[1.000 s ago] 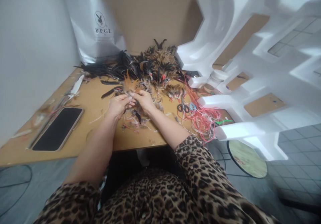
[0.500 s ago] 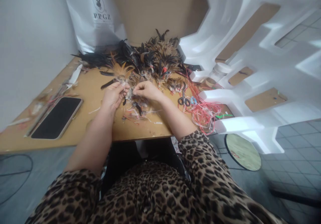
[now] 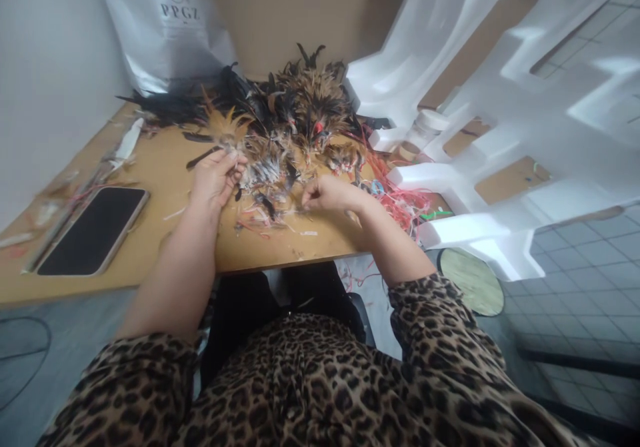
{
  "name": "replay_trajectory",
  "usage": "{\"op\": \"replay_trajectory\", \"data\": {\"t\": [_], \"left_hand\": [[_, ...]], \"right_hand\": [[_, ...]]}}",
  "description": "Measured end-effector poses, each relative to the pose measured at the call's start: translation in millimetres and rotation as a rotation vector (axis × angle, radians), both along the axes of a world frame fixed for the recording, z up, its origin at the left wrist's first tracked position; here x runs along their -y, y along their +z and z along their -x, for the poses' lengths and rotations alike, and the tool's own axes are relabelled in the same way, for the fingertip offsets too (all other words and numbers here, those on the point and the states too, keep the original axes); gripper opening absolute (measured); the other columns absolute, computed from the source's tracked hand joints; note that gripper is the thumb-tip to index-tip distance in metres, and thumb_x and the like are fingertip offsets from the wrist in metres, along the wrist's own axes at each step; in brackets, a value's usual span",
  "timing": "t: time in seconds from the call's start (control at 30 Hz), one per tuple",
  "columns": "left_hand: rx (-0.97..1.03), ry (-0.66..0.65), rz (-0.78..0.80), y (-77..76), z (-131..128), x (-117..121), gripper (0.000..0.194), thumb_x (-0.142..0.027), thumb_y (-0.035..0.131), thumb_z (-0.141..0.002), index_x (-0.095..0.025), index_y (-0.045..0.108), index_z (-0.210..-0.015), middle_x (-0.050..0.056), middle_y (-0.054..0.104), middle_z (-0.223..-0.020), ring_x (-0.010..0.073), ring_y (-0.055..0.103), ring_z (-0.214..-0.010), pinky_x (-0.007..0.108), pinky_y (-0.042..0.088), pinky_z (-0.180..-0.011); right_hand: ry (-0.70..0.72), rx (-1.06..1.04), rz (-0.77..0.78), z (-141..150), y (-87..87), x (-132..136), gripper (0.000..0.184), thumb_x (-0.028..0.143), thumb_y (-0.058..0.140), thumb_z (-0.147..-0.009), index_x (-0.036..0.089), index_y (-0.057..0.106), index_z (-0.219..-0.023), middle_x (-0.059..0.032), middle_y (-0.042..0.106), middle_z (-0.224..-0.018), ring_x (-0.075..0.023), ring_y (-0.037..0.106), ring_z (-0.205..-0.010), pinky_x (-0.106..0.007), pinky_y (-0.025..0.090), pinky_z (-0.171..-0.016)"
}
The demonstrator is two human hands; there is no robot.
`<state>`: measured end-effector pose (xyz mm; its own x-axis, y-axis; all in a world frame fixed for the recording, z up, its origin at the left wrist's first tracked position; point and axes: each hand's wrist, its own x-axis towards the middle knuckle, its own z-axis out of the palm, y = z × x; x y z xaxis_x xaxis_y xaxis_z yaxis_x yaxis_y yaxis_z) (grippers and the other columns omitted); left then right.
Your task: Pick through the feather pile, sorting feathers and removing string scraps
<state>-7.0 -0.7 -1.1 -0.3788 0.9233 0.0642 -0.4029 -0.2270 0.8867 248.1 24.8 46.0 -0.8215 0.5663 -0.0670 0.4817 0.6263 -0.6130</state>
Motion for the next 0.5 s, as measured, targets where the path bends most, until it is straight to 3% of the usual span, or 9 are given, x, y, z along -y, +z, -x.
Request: {"op": "replay_trajectory", "data": {"t": [0.13,0.37,0.5], "left_hand": [[-0.006,0.004,0.000,-0.3,-0.1,0.5,0.009,-0.017,0.069,-0.070,-0.013,0.062,-0.068,0.002,0.063,-0.067,0.0034,0.054,-0.049,0.012,0.042,-0.044],[-0.037,0.010,-0.004,-3.1,2.0,-0.5,0.011,-0.021,0.070,-0.070,-0.014,0.062,-0.067,0.002,0.064,-0.067,0.0034,0.053,-0.049,0.011,0.043,-0.044],[-0.006,0.006,-0.002,-4.3,3.1,-2.0,0.009,-0.017,0.068,-0.071,-0.013,0.062,-0.066,0.003,0.064,-0.068,0.0036,0.053,-0.049,0.012,0.043,-0.044]], "right_hand": [[-0.067,0.034,-0.118,-3.8,-9.8,13.3,0.012,0.015,0.057,-0.068,0.014,0.069,-0.067,-0.0003,0.065,-0.065,-0.0091,0.054,-0.058,-0.022,0.036,-0.059],[-0.108,0.067,-0.345,23.1,-34.5,15.9,0.013,0.017,0.059,-0.067,0.018,0.070,-0.076,-0.0058,0.068,-0.082,-0.0159,0.058,-0.073,-0.027,0.038,-0.065],[-0.097,0.082,-0.309,27.6,-34.2,11.5,0.014,0.011,0.056,-0.065,0.016,0.068,-0.070,-0.0066,0.068,-0.078,-0.0150,0.057,-0.070,-0.026,0.039,-0.065]]}}
